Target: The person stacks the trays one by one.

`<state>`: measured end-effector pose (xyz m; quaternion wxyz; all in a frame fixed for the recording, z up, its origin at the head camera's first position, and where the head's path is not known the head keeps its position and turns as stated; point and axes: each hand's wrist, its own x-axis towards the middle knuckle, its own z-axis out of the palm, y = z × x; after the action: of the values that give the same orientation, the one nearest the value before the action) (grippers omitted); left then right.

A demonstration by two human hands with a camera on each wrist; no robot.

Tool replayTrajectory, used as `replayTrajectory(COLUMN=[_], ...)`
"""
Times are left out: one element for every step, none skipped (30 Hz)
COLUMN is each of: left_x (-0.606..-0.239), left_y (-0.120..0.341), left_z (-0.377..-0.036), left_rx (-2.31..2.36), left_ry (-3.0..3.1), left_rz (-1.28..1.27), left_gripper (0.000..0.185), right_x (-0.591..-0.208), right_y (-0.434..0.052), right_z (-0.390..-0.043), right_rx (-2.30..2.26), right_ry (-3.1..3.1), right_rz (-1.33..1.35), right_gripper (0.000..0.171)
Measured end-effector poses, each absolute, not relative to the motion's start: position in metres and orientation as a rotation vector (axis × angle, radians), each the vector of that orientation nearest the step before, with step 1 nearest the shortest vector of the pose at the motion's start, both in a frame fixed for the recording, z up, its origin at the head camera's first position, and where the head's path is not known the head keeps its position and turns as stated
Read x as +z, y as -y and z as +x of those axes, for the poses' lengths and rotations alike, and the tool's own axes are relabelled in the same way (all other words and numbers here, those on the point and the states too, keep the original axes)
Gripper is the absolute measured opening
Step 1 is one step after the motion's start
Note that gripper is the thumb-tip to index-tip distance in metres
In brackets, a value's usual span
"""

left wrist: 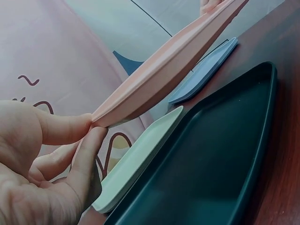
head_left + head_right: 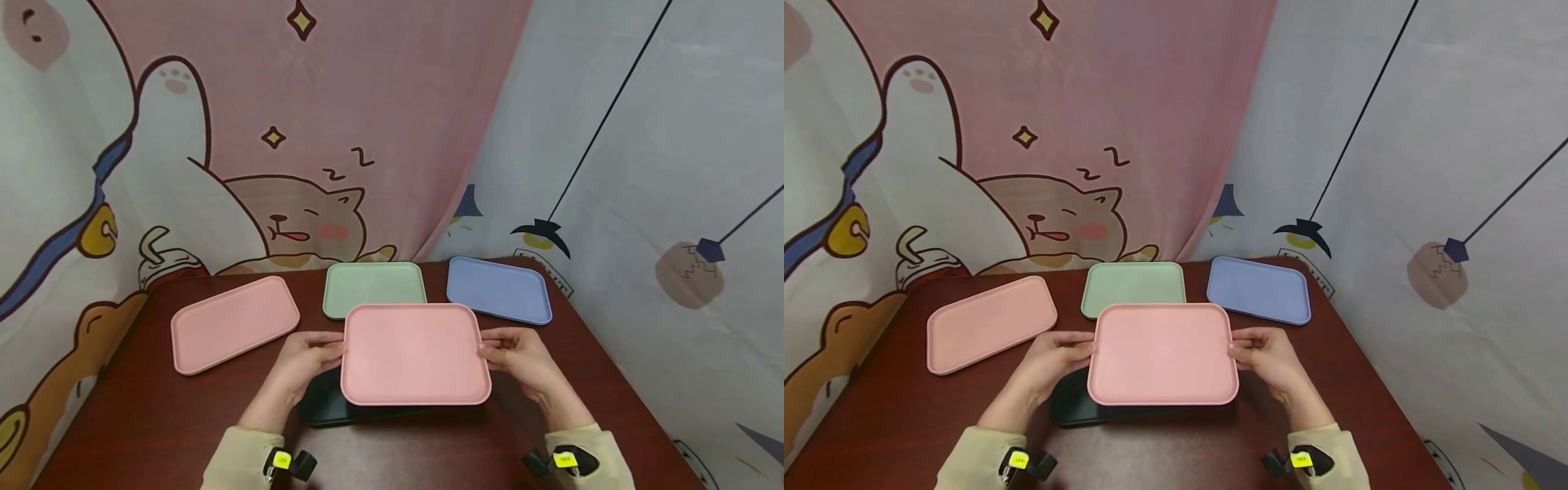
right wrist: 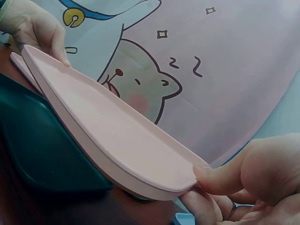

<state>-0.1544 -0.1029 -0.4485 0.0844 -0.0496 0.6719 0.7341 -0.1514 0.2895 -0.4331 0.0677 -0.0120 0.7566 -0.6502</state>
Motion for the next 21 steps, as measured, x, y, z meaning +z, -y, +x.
replayTrajectory(left_x=[-0.449,-0.449,-0.449,-0.449,-0.449,-0.45,-0.45,-0.45,-0.45,-0.45,-0.45,-0.45,-0.45,-0.45,-0.45,-0.45,-0.45,-0.451,-0.451,-0.451,-0.452], left_y=[0.104,0.105,0.106,0.108,0.109,0.111,0.112,0.114,0.115,0.116,0.118,0.119,0.12,0.121,0.121,0.122,0.123,0.124,0.124,0.125,0.126], left_z=[-0.154,-0.154,-0.154,-0.153,-0.153,-0.153,-0.153,-0.152,-0.152,-0.151,-0.151,-0.15,-0.15,-0.149,-0.149,-0.149,-0.148,-0.148,-0.148,-0.148,-0.148], left_rx=[2.19,2.191,2.191,2.187,2.185,2.184,2.182,2.18,2.177,2.176,2.176,2.175,2.173,2.172,2.174,2.174,2.173,2.173,2.171,2.171,2.172], left_ry=[-2.007,-2.007,-2.005,-2.009,-2.011,-2.013,-2.012,-2.014,-2.016,-2.019,-2.021,-2.023,-2.028,-2.03,-2.031,-2.031,-2.033,-2.032,-2.033,-2.029,-2.026], left_rz=[-0.149,-0.152,-0.158,-0.16,-0.16,-0.158,-0.162,-0.164,-0.17,-0.176,-0.18,-0.186,-0.191,-0.195,-0.2,-0.204,-0.207,-0.209,-0.21,-0.213,-0.213], left_gripper=[0.027,0.028,0.028,0.028,0.028,0.028,0.028,0.028,0.028,0.028,0.029,0.029,0.028,0.028,0.028,0.028,0.028,0.028,0.028,0.029,0.029], right_x=[-0.433,-0.433,-0.433,-0.433,-0.434,-0.434,-0.435,-0.435,-0.436,-0.436,-0.437,-0.437,-0.438,-0.438,-0.439,-0.439,-0.44,-0.441,-0.441,-0.442,-0.442], right_y=[-0.288,-0.287,-0.286,-0.284,-0.283,-0.282,-0.281,-0.28,-0.279,-0.277,-0.276,-0.275,-0.274,-0.273,-0.272,-0.271,-0.269,-0.269,-0.268,-0.266,-0.265], right_z=[-0.152,-0.152,-0.152,-0.152,-0.153,-0.153,-0.153,-0.154,-0.154,-0.155,-0.155,-0.155,-0.156,-0.156,-0.157,-0.157,-0.158,-0.158,-0.158,-0.158,-0.158], right_rx=[-1.959,-1.961,-1.965,-1.969,-1.972,-1.972,-1.973,-1.974,-1.973,-1.973,-1.972,-1.972,-1.971,-1.972,-1.975,-1.975,-1.974,-1.972,-1.969,-1.969,-1.967], right_ry=[-2.277,-2.274,-2.269,-2.264,-2.261,-2.261,-2.259,-2.258,-2.259,-2.259,-2.26,-2.26,-2.259,-2.257,-2.256,-2.256,-2.255,-2.253,-2.253,-2.253,-2.255], right_rz=[-0.039,-0.042,-0.045,-0.049,-0.053,-0.058,-0.062,-0.065,-0.069,-0.07,-0.07,-0.071,-0.071,-0.069,-0.065,-0.06,-0.057,-0.059,-0.062,-0.056,-0.053], right_gripper=[0.039,0.039,0.039,0.039,0.038,0.038,0.038,0.037,0.037,0.037,0.036,0.036,0.036,0.036,0.036,0.036,0.035,0.036,0.036,0.035,0.035])
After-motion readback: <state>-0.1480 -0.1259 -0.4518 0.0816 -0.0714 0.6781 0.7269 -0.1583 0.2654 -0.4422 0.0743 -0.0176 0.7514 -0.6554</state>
